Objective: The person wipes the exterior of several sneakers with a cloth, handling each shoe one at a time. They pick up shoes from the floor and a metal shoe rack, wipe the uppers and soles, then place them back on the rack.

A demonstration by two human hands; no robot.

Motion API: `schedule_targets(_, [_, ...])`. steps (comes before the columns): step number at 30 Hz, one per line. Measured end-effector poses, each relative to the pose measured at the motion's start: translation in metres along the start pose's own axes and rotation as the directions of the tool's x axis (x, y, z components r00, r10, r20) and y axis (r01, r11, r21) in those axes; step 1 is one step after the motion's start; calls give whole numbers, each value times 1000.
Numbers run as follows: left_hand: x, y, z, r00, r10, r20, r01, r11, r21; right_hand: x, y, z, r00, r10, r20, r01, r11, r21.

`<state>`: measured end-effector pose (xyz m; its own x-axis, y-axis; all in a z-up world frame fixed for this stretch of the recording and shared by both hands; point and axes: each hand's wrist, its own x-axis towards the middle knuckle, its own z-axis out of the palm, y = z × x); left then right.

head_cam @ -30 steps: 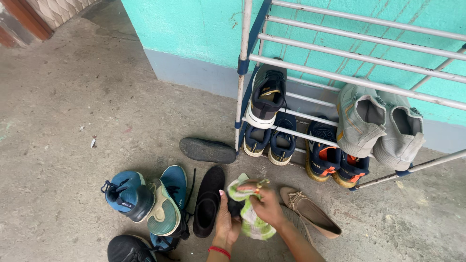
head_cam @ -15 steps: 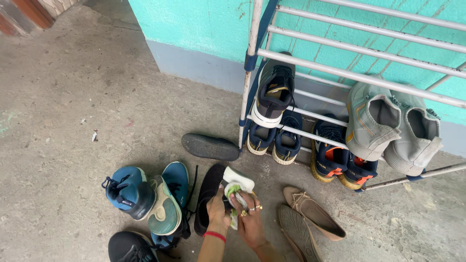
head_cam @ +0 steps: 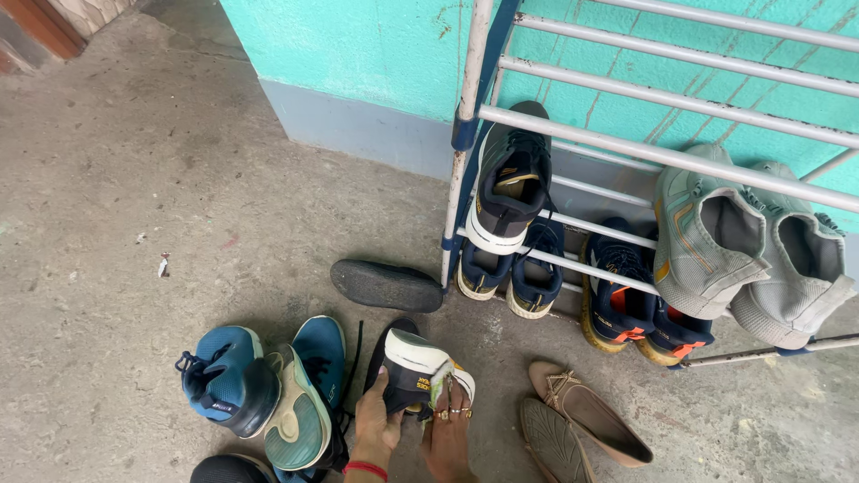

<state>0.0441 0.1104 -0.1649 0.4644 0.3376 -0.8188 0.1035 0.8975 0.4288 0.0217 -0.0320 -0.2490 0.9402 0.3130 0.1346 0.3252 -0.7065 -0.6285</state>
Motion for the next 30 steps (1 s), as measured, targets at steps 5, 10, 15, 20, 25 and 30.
schedule_targets(5, [7,7,-5,1000,-10,-17,10,1000,7,-4,50,12,932,216,290,-142,956,-257])
schedule_targets(10, [11,-3,3,999,38,14,-38,999,5,4,74,-24,819,430,380,-288,881,-376])
schedule_targets(15, [14,1,18,998,66,-7,-66,998,1,18,32,-82,932,352,-83,-351,936,34])
schedule_targets(20, [10,-26,18,998,61,13,-62,987,148,28,-45,-101,939,-279,-202,268,960,-82])
schedule_targets(25, [4,-47,12,995,65,75,-67,998,24,23,-44,-78,961,-199,-190,186,979,-84])
schedule_targets(30, [-5,-32,5,997,56,-44,-53,996,73,-17,18,-66,972,123,-202,-137,989,-57])
